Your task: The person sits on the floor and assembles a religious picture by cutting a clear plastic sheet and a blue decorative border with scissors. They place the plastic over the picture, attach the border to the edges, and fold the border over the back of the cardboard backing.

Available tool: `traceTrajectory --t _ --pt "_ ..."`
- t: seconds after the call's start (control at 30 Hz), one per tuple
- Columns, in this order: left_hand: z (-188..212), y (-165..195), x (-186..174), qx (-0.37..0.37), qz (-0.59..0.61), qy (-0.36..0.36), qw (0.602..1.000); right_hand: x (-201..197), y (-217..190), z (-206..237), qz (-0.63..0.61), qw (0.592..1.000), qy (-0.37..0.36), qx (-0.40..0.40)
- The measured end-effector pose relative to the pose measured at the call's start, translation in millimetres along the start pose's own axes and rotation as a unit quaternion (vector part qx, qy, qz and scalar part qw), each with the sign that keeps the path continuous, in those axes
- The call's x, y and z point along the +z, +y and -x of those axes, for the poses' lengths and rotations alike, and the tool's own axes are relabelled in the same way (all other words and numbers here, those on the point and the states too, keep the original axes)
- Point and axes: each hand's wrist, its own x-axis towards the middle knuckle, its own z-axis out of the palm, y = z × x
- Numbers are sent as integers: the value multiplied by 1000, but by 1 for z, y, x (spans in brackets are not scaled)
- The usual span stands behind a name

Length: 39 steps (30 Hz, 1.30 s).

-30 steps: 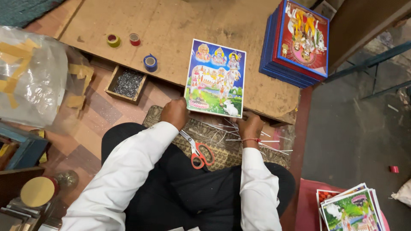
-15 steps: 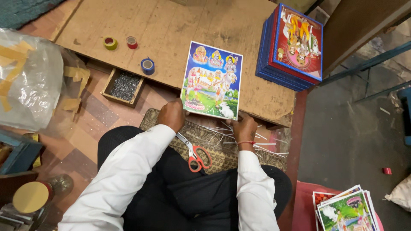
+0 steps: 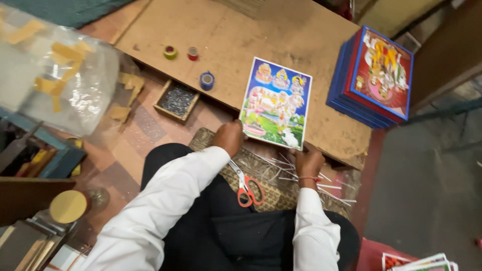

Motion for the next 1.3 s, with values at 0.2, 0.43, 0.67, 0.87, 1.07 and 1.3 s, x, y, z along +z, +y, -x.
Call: traceTrajectory --t 0.2,0.43,0.67,0.87,1.07,1.3 --pt "8 5 -14 11 28 -8 1000 -2 2 0 20 999 6 -36" --pt "-21 -5 -36 -102 53 119 986 -9 21 -6 10 996 57 -68" --pt "-79 -42 -66 -74 1 248 966 -35 25 28 -133 991 25 -21" --pt "-83 -40 -52 -95 63 280 953 -1 7 114 -14 975 -132 -179" --pt "1 -22 -6 -1 489 -117 864 5 0 116 -186 969 -149 71" --pt "78 -13 45 -4 596 -301 744 -13 -9 113 -588 763 -215 159"
